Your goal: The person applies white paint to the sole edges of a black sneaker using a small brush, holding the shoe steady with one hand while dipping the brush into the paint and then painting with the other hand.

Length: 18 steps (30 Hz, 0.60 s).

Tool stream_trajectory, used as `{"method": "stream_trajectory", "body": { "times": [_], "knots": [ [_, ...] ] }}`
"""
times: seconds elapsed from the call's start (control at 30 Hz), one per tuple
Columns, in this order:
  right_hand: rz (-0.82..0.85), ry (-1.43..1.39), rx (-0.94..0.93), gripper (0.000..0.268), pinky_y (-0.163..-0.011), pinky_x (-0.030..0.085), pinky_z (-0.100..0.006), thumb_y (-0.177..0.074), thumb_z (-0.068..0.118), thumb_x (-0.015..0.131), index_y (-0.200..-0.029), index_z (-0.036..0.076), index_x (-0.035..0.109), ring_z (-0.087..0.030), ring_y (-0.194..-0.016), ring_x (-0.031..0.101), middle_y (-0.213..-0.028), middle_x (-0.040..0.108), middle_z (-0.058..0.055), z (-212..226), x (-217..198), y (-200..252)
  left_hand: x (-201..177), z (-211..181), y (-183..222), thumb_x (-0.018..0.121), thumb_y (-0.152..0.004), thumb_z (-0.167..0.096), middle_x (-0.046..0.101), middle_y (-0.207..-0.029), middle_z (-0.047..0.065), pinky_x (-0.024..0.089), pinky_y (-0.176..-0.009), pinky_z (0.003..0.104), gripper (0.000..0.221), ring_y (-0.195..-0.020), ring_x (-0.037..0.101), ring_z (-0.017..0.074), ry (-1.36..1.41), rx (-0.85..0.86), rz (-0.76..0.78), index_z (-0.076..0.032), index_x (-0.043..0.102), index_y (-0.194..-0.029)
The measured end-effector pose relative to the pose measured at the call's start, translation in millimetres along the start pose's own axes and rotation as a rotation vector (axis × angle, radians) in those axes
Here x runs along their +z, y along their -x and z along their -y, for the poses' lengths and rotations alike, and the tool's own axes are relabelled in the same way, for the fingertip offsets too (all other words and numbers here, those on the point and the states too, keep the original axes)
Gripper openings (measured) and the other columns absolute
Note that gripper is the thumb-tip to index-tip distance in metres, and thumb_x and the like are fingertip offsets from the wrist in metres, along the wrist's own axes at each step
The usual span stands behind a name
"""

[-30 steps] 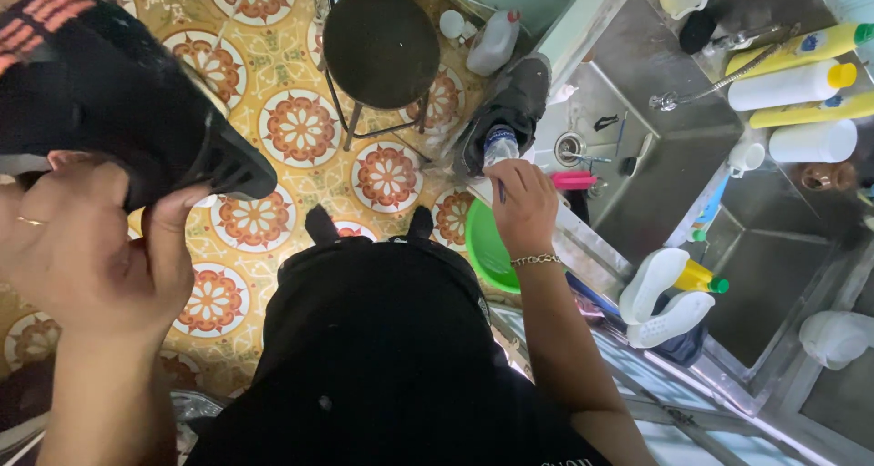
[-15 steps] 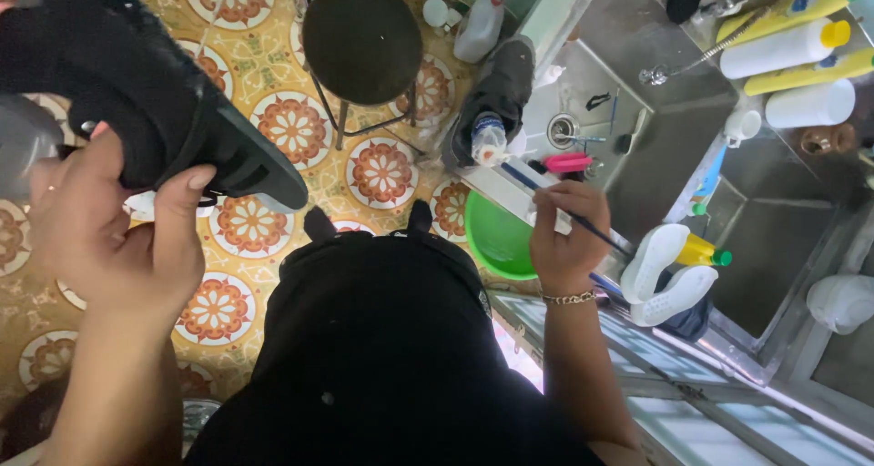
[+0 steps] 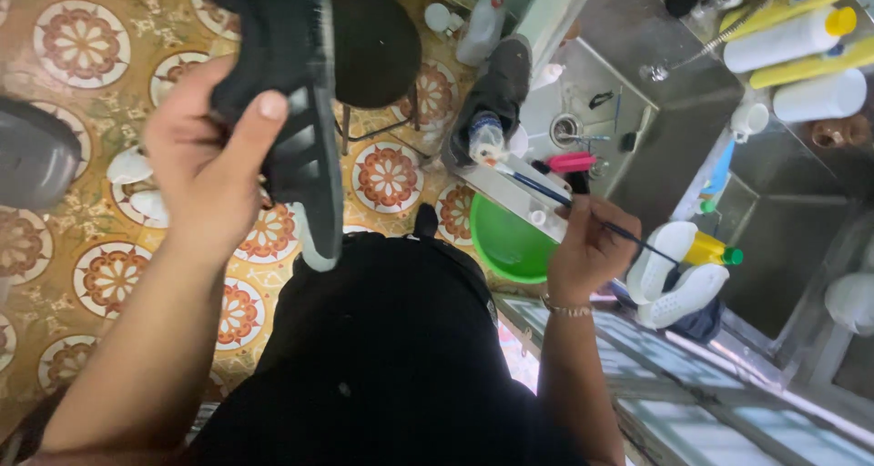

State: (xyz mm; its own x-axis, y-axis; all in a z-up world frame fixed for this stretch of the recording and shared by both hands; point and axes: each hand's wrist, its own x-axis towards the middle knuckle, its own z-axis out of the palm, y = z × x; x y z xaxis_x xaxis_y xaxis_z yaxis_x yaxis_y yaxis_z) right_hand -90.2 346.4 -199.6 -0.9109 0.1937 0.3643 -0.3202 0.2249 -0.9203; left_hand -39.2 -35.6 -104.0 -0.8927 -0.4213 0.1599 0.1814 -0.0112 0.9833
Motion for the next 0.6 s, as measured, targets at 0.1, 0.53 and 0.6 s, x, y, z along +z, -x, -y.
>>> {"method": "stream_trajectory", "body": {
  "times": [0.1,0.53,0.6],
  "knots": [
    [-0.040,0.008,0.021,0.022,-0.078,0.066,-0.032,-0.102,-0.012,0.066,-0.112,-0.001,0.050,-0.018,-0.089,0.071,-0.109,0.064,-0.017,6,-10,0,8,0,-10,0.070,-0.111,-0.010,0.072,-0.109,0.006,0.056,-0.085,0.023,0.027,-0.091,0.067,0.0089,0.197,-0.096,0.016,0.006,0.063,-0.131],
    [-0.134,-0.639,-0.058,0.015,-0.062,0.048,-0.016,-0.120,0.013,0.060,-0.122,0.003,0.048,-0.008,-0.076,0.055,-0.100,0.061,-0.014,91,19,-10,39,-44,-9,0.070,-0.101,-0.013,0.076,-0.100,0.006,0.056,-0.072,0.024,0.025,-0.080,0.069,0.0079,0.411,-0.364,0.107,0.004,0.069,-0.119],
    [-0.110,-0.657,-0.050,0.016,-0.062,0.047,-0.014,-0.122,0.014,0.058,-0.123,0.001,0.048,-0.007,-0.077,0.054,-0.098,0.059,-0.014,100,27,-7,40,-49,-5,0.069,-0.099,-0.013,0.076,-0.099,0.006,0.058,-0.072,0.025,0.024,-0.079,0.070,0.0091,0.453,-0.395,0.112,0.003,0.069,-0.117]
  ]
}}
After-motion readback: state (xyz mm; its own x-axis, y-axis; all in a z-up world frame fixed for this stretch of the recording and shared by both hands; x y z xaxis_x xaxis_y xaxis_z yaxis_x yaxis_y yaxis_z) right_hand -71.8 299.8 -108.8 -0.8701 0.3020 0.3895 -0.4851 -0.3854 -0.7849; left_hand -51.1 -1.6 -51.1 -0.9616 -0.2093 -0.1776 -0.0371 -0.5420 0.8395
